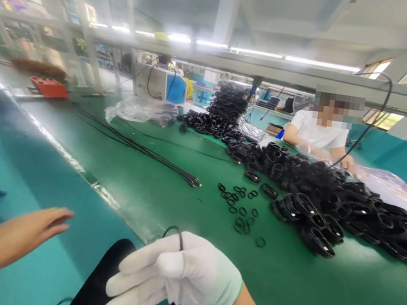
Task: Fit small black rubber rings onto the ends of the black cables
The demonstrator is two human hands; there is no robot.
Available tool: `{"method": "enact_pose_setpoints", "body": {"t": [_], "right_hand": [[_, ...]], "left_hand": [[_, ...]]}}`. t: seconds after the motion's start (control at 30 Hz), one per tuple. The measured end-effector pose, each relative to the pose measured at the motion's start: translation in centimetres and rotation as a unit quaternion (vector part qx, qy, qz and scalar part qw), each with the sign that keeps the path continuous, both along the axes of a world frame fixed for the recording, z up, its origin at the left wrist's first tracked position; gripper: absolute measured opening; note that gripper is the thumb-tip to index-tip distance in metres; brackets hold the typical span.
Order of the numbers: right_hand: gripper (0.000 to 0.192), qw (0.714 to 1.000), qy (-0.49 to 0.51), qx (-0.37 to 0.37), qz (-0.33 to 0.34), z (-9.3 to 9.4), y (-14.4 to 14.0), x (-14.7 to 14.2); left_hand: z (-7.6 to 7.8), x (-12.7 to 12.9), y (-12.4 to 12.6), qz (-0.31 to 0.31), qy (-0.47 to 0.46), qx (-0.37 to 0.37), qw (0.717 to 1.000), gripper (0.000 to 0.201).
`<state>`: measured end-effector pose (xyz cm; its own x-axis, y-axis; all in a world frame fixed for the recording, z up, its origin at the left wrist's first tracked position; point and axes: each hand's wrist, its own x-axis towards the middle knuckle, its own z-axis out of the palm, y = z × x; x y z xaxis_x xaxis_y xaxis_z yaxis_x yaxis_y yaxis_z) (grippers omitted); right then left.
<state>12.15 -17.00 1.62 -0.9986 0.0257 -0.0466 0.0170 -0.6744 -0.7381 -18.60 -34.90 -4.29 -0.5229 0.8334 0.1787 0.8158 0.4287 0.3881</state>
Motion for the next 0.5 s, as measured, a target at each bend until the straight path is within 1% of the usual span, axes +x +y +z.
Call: {"method": "enact_pose_setpoints", "body": {"t": [0.03,0.07,0.1,0.13,0.17,0.2,0.23,0.27,0.3,0.4,0.5], "right_hand": [[0.049,0.999,-0.011,-0.023,0.019,0.0,-0.5,-0.2],[0.051,0.999,-0.016,-0.037,0.032,-0.1,-0.9,-0.4],[0.052,0.998,-0.018,-0.047,0.038,-0.3,-1.2,-0.5],[0.051,0.998,-0.018,-0.053,0.036,-0.5,-1.3,-0.4],[0.049,0.998,-0.019,-0.057,0.028,-0.8,-1.4,-0.2],[0.047,0.998,-0.021,-0.062,0.014,-1.2,-1.4,0.1],[0.045,0.997,-0.023,-0.068,-0.004,-1.5,-1.4,0.5],[0.044,0.997,-0.026,-0.075,-0.024,-1.9,-1.5,0.9],[0.044,0.995,-0.027,-0.083,-0.041,-2.3,-1.6,1.4],[0.051,0.992,-0.01,-0.102,-0.073,-3.3,-1.9,2.2],[0.071,0.989,0.028,-0.123,-0.078,-3.8,-1.7,2.1]], "left_hand": [[1.6,1.8,2.6,-0.052,-0.045,-0.015,0.997,0.027],[3.1,3.8,5.1,-0.105,-0.088,0.008,0.991,0.03],[4.3,5.9,7.5,-0.179,-0.133,0.037,0.974,0.031],[5.3,8.0,9.5,-0.269,-0.187,0.054,0.943,0.032],[6.0,10.1,11.1,-0.353,-0.251,0.047,0.9,0.031],[6.5,11.9,12.4,-0.422,-0.315,0.019,0.85,0.031],[6.7,13.3,13.3,-0.456,-0.359,-0.004,0.814,0.028],[6.8,14.5,13.9,-0.47,-0.392,-0.025,0.79,0.025],[6.8,15.2,14.4,-0.468,-0.411,-0.035,0.782,0.021],[7.0,16.0,15.3,-0.454,-0.412,-0.037,0.789,0.013],[7.7,15.8,15.9,-0.462,-0.405,-0.045,0.788,0.012]]}}
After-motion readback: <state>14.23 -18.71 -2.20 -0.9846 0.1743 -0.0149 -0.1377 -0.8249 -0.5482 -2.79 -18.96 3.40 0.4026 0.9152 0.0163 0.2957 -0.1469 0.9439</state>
